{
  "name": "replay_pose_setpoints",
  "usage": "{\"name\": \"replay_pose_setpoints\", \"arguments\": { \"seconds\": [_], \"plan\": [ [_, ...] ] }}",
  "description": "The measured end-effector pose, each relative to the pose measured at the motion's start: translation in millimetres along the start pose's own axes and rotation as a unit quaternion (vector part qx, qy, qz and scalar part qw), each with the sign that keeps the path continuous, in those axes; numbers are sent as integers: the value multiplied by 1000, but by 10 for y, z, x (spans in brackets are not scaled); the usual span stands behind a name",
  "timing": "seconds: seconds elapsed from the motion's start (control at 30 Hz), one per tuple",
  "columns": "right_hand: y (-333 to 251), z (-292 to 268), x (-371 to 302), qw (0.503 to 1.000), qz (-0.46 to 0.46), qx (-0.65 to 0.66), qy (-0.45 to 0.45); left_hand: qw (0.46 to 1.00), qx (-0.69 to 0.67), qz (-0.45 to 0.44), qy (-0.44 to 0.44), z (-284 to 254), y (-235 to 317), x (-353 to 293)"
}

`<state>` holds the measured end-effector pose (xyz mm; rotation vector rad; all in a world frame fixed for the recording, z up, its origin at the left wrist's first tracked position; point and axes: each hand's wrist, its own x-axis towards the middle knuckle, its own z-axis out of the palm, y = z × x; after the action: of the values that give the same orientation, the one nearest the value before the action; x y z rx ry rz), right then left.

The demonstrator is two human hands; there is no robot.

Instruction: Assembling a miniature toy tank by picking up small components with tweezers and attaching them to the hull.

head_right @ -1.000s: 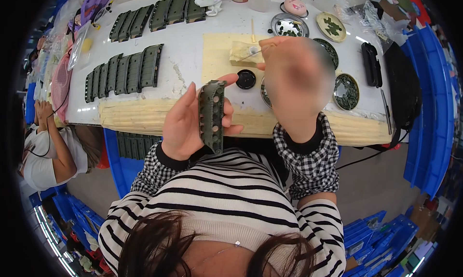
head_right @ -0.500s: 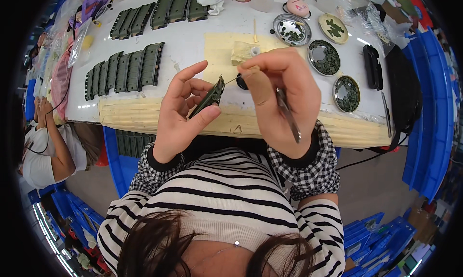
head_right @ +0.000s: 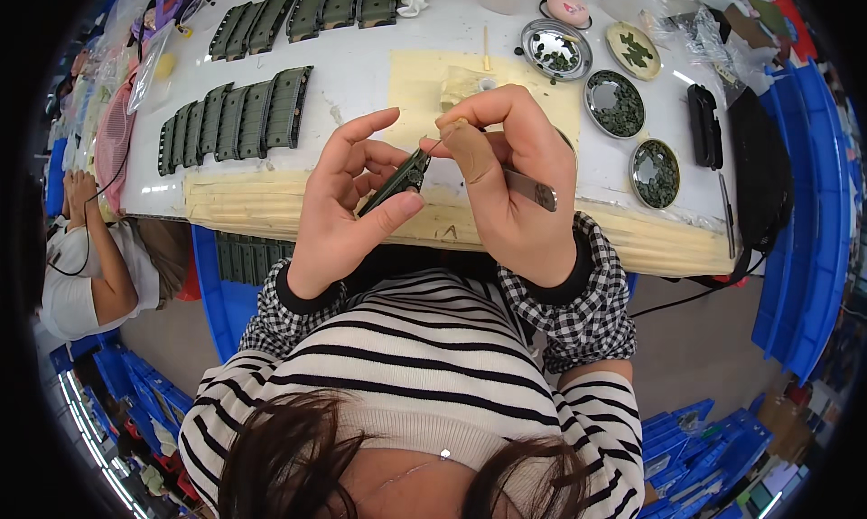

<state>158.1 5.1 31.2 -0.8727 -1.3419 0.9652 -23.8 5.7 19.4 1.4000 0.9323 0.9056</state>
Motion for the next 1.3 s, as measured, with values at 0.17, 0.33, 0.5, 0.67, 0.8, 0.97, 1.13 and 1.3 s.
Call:
{"name": "replay_pose_setpoints", "arguments": {
  "seconds": [0.17, 0.33, 0.5, 0.67, 0.8, 0.97, 1.13, 1.3],
  "plan": [
    [21, 1, 4, 1000, -1, -1, -3, 1000, 2, -4, 0, -7, 1, -5],
    [-19, -80, 68, 998, 5, -7, 61, 1000, -10, -7, 6, -5, -10, 0],
    [132, -293, 269, 939, -81, -318, 101, 983, -174, -47, -13, -33, -66, 22],
    [263, -326, 270, 888, -118, -443, 42, 983, -173, -60, -15, -33, -58, 37],
    [106, -243, 208, 898, -93, -424, 70, 992, -120, -43, 16, -36, -45, 20],
    [-151, -81, -44, 943, -77, -324, -19, 995, -83, -25, 43, -2, -39, 27],
    [-129, -22, -90, 954, -72, -288, -42, 997, -67, -25, 40, 18, 9, 13],
    [-93, -12, -95, 952, -94, -290, -41, 997, -65, -20, 37, 5, -32, 4]
  ]
}}
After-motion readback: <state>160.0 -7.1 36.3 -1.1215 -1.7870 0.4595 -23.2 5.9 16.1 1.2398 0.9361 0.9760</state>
